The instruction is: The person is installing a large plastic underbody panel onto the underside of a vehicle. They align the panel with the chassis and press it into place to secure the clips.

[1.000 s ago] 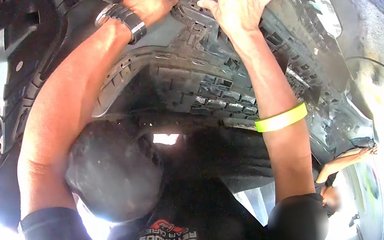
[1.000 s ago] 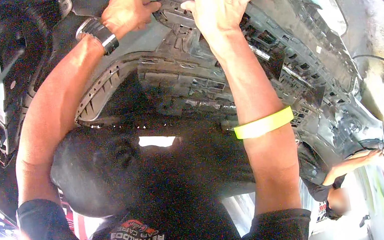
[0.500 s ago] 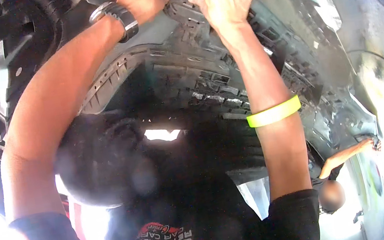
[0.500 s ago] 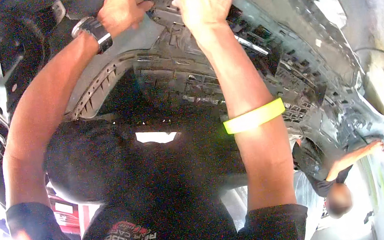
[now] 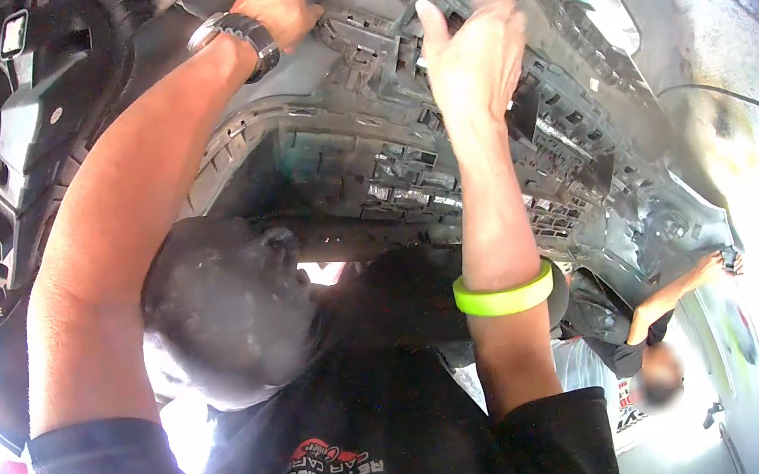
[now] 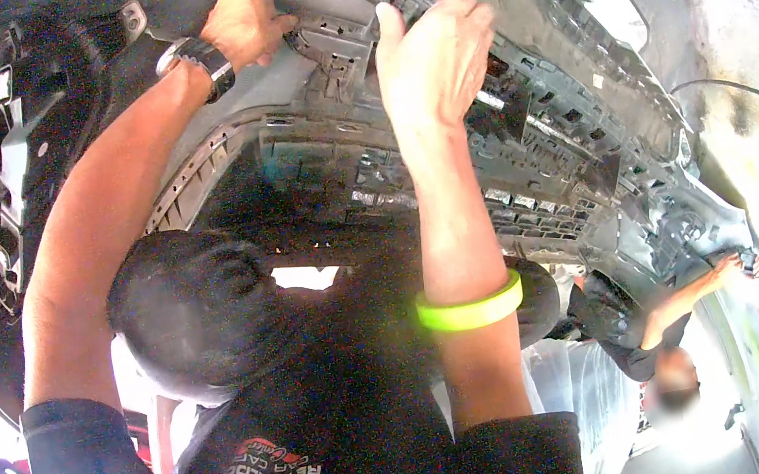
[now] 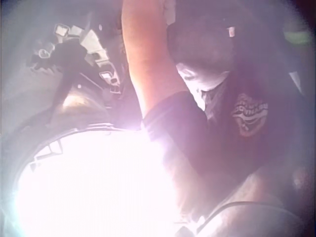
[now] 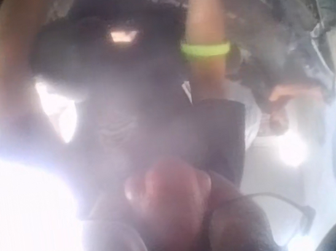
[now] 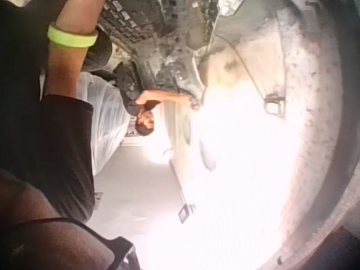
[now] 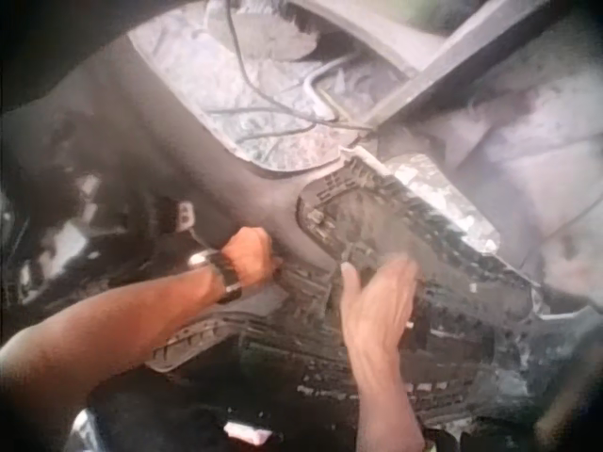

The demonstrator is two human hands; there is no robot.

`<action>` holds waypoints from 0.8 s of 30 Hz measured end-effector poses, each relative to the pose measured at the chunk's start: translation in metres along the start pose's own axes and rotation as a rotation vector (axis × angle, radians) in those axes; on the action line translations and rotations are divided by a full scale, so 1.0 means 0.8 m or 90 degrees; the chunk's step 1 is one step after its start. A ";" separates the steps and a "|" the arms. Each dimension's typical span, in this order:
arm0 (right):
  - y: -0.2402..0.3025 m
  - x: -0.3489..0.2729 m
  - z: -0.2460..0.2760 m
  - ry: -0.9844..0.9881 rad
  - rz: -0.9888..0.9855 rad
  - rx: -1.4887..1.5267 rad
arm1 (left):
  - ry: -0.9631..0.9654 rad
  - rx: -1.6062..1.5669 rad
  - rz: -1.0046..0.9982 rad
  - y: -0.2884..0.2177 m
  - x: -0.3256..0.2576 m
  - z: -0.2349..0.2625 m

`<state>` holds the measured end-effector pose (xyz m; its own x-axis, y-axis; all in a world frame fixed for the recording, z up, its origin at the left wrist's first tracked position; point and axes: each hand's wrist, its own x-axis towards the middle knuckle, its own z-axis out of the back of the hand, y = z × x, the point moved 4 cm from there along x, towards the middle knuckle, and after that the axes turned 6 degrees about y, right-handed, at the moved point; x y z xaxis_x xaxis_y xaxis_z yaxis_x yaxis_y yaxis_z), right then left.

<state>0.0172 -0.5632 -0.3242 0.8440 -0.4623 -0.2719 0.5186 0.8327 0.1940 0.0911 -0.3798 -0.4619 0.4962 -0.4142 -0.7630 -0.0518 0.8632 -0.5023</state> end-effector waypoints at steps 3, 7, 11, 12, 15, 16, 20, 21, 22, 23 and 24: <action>-0.013 0.001 -0.024 0.102 -0.020 -0.061 | -0.007 0.009 -0.026 -0.006 -0.003 0.000; 0.040 0.018 -0.008 -0.095 0.306 -0.208 | -0.135 0.066 -0.069 0.006 -0.001 -0.003; 0.080 0.036 -0.013 0.016 0.361 -0.319 | -0.018 -0.022 0.004 -0.004 -0.006 0.000; 0.093 0.036 -0.015 0.137 0.281 -0.344 | -0.026 -0.014 0.002 -0.002 -0.006 -0.001; 0.085 0.037 -0.034 0.127 0.212 -0.337 | -0.035 -0.020 -0.016 -0.002 -0.006 0.002; 0.077 0.042 -0.047 0.131 0.210 -0.336 | -0.027 -0.046 -0.021 0.001 -0.007 0.002; 0.072 0.052 -0.056 0.152 0.193 -0.314 | -0.034 -0.009 -0.041 0.001 -0.006 -0.006; 0.076 0.056 -0.055 0.168 0.181 -0.319 | -0.055 -0.050 0.016 0.004 -0.004 -0.006; 0.075 0.056 -0.053 0.184 0.163 -0.327 | -0.052 -0.038 -0.013 0.003 -0.003 -0.006; 0.073 0.051 -0.053 0.135 0.192 -0.327 | -0.049 -0.027 -0.043 0.005 -0.004 -0.004; 0.070 0.052 -0.053 0.145 0.183 -0.329 | -0.045 -0.015 -0.073 0.004 -0.003 -0.004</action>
<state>0.0751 -0.5228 -0.3649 0.8603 -0.1691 -0.4809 0.0946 0.9800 -0.1753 0.0870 -0.3766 -0.4630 0.5604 -0.4871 -0.6698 -0.0110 0.8043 -0.5941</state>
